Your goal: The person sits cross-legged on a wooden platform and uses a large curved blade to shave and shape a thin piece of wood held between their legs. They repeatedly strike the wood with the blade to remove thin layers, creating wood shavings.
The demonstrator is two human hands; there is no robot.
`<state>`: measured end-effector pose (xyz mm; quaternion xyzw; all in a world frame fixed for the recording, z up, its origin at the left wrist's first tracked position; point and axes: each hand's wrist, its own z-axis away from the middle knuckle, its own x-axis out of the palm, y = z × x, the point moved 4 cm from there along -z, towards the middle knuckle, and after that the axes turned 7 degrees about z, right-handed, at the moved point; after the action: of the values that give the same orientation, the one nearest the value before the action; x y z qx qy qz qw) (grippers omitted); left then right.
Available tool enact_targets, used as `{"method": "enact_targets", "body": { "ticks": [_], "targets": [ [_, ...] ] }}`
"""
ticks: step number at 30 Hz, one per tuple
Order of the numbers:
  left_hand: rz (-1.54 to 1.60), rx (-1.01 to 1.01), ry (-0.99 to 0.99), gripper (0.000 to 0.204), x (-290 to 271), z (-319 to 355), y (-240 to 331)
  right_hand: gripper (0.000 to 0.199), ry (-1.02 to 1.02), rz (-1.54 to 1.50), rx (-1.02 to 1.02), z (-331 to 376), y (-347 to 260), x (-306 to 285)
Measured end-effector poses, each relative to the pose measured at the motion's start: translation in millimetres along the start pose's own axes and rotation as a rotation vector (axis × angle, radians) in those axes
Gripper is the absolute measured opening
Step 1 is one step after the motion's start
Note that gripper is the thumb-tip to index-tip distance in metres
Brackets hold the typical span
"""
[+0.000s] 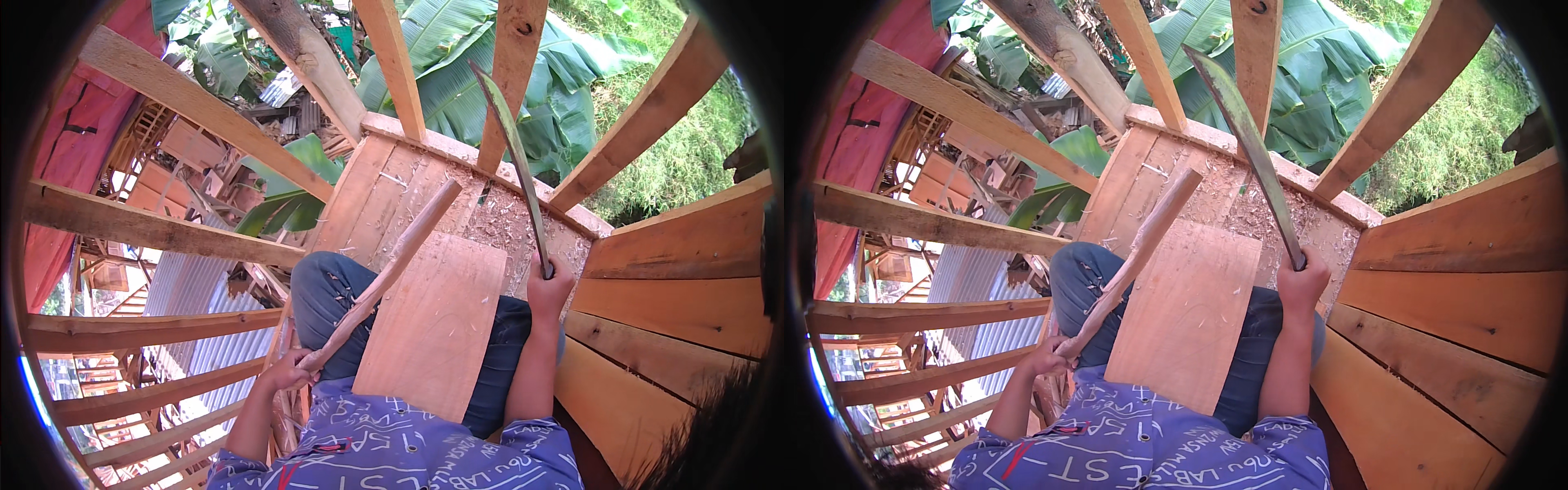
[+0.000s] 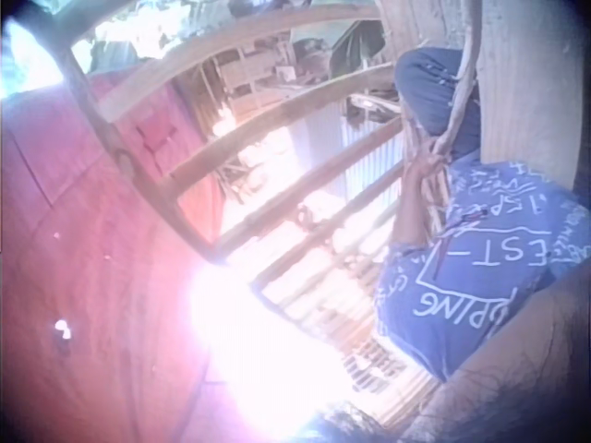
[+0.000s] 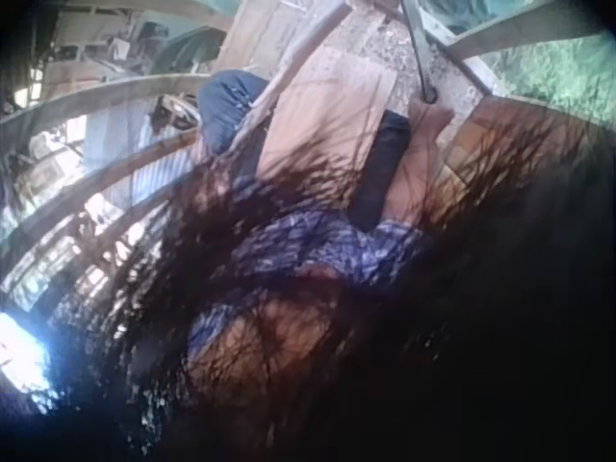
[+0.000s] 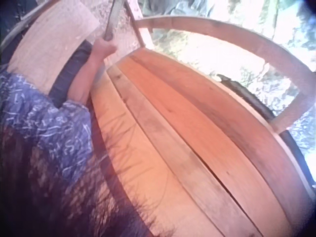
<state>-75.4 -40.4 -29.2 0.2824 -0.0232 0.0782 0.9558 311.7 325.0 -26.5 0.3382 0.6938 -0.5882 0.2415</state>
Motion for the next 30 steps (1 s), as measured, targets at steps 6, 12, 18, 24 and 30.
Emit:
{"method": "enact_targets", "body": {
  "ticks": [6,12,18,24,30],
  "targets": [
    [-0.160,0.097,0.152,0.038,9,6,-1,0.010,-0.039,0.060,-0.099,6,-15,1],
    [-0.253,0.184,0.288,0.031,17,7,-12,0.008,-0.048,0.074,-0.188,9,-23,1],
    [-0.440,0.167,0.466,0.028,35,16,-2,0.007,-0.005,0.185,-0.263,11,-27,2],
    [-0.489,0.146,0.524,0.031,45,21,13,0.007,0.004,0.164,-0.306,11,-31,6],
    [-0.550,0.126,0.570,0.033,50,20,15,0.005,-0.053,0.169,-0.334,10,-22,15]
  ]
}}
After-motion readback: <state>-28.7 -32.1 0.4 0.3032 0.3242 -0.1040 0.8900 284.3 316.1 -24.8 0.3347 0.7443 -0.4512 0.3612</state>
